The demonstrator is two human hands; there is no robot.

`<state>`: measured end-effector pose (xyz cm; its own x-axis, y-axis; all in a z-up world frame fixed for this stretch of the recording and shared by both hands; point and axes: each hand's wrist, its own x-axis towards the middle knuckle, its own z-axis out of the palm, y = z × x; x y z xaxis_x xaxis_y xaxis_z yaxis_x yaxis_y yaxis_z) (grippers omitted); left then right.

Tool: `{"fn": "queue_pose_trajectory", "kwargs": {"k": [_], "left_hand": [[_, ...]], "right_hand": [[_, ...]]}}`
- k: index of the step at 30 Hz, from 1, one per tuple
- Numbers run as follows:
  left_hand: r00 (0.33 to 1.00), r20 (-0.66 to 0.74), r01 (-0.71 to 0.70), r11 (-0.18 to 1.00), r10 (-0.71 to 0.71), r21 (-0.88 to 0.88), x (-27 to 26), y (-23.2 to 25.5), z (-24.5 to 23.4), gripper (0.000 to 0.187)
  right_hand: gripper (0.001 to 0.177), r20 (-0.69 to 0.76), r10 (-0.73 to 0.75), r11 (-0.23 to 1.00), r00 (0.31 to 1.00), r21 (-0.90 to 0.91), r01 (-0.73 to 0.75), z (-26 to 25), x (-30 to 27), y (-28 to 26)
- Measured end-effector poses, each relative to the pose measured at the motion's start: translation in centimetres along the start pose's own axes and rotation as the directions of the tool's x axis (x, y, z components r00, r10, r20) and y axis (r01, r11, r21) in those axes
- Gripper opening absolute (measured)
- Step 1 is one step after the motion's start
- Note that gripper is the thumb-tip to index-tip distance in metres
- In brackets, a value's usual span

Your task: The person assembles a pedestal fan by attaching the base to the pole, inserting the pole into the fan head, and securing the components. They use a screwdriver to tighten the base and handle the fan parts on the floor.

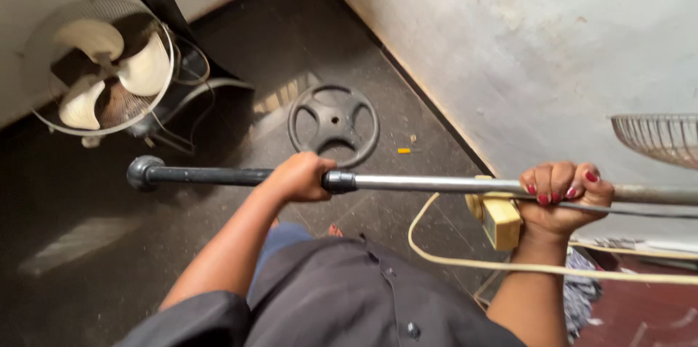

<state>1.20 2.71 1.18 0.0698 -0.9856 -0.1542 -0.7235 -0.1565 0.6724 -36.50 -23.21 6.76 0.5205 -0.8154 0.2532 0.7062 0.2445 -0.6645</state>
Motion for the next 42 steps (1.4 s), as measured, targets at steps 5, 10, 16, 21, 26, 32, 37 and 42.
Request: {"fn": "queue_pose_trajectory", "kwargs": {"k": [5,10,16,21,26,32,37,42], "left_hand": [[0.997,-0.072,-0.010,0.999,0.014,0.047,-0.5,1.6,-0.4,0.028],[0.904,-0.350,-0.161,0.953,0.247,0.258,-0.8,3.6,0.6,0.040],[0.763,-0.492,-0.229,0.887,0.420,0.401,1.4,12.1,3.3,0.060],[0.765,-0.554,-0.079,0.902,0.328,0.425,-1.8,9.0,-0.8,0.072],[0.924,-0.367,0.047,0.920,0.108,0.388,-2.7,1.7,-2.5,0.030],[0.896,-0.405,-0.019,0.926,0.183,0.377,-2.6,-0.9,-2.1,0.024],[0.951,-0.296,0.017,0.939,0.091,0.343,-2.4,-0.7,-4.4,0.023],[0.986,-0.168,0.042,0.958,0.007,0.284,-2.4,-1.4,-4.0,0.019]], "right_hand": [[0.043,0.002,0.001,0.999,1.000,0.033,-0.001,0.4,-0.5,-0.2],[0.043,-0.043,-0.032,0.999,0.999,0.018,0.032,0.9,-0.6,1.2],[0.041,-0.059,-0.019,0.998,0.998,0.065,0.022,1.0,-1.0,3.1],[0.044,-0.045,-0.042,0.987,0.998,0.151,0.049,-0.5,-0.4,1.6],[0.045,-0.054,-0.014,0.995,0.998,0.101,0.019,-1.6,-0.7,0.8],[0.043,-0.028,0.010,0.995,1.000,0.095,-0.007,-1.5,-2.6,1.7],[0.043,0.009,-0.013,0.985,1.000,0.174,0.011,-0.6,-2.8,2.0],[0.044,0.065,-0.012,0.994,0.998,0.113,0.005,0.9,-2.8,1.8]]}}
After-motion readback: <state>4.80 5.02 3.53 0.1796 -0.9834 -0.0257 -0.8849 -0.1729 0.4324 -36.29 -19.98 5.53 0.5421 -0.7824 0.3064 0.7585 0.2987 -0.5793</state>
